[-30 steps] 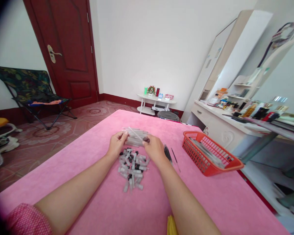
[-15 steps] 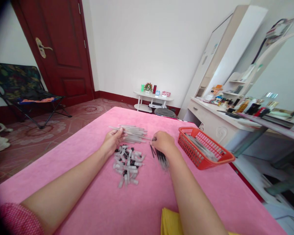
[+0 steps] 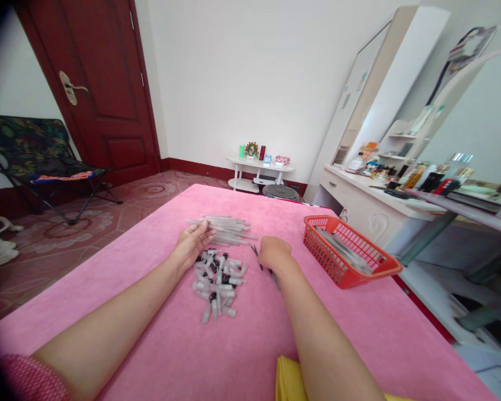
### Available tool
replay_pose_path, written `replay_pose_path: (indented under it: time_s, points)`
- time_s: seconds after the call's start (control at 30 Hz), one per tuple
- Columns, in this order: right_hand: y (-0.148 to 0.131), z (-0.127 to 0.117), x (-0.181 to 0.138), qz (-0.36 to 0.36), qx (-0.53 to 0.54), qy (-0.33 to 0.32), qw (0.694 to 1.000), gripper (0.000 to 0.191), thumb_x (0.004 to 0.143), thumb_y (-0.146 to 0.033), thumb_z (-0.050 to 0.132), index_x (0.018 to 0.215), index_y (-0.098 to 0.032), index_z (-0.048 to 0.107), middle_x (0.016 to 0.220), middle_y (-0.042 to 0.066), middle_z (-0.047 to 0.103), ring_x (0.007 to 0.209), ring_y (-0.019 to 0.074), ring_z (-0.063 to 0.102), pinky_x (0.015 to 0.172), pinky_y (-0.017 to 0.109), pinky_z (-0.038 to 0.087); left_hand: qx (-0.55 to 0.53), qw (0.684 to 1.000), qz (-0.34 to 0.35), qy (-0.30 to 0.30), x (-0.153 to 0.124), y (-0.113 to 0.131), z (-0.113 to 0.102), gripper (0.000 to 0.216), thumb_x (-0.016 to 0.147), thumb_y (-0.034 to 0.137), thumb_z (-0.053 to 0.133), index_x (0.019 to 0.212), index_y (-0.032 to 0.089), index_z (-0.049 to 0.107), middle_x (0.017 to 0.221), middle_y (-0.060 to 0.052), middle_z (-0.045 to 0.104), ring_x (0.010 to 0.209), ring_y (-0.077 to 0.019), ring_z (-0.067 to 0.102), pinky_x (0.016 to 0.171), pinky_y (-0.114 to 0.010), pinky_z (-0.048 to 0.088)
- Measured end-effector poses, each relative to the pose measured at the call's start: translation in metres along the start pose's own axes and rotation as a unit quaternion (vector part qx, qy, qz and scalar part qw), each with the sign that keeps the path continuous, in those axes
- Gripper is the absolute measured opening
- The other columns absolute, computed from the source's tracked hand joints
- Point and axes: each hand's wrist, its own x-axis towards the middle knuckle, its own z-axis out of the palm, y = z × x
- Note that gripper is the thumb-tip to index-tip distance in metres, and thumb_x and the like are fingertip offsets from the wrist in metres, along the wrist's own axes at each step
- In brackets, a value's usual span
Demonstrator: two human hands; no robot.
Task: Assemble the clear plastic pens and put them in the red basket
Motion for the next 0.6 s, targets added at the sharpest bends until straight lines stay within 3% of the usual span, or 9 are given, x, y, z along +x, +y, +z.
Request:
replay_pose_path:
  time_s: [0.17,0.37,0.6]
  points:
    - [-0.001,-0.01,-0.004,-0.037,0.065,0.061,0.995,0.015,0.067,-0.023,0.058,0.075,-0.017,0.07,0.08,0.011,0.07,0.076,0.021,0.065,0.059,0.025,0.042,-0.03,0.999,-0.013,0.013,-0.001,0.002,0.001,0.018,0.072,0.026,0.071,0.08,0.012,0.062,0.072,-0.002,0.068,0.062,-0.0088,0.065,0.054,-0.015,0.05]
    - [-0.02,-0.025,-0.017,-0.163,0.184,0.114,0.963,0.019,0.068,-0.02,0.054,0.078,-0.021,0.07,0.077,0.003,0.07,0.069,0.015,0.061,0.056,0.021,0.038,-0.057,0.998,-0.021,0.024,0.002,0.002,0.0,0.014,0.076,0.024,0.067,0.08,0.012,0.062,0.069,-0.002,0.068,0.062,-0.0096,0.066,0.054,-0.016,0.051]
    - [-0.024,-0.025,-0.019,-0.181,0.208,0.118,0.954,0.02,0.067,-0.02,0.053,0.077,-0.021,0.07,0.076,0.002,0.069,0.067,0.0148,0.059,0.056,0.022,0.037,-0.05,0.999,-0.014,0.014,0.004,0.0,-0.003,0.019,0.073,0.028,0.07,0.081,0.012,0.062,0.071,-0.002,0.068,0.061,-0.0093,0.066,0.054,-0.015,0.05]
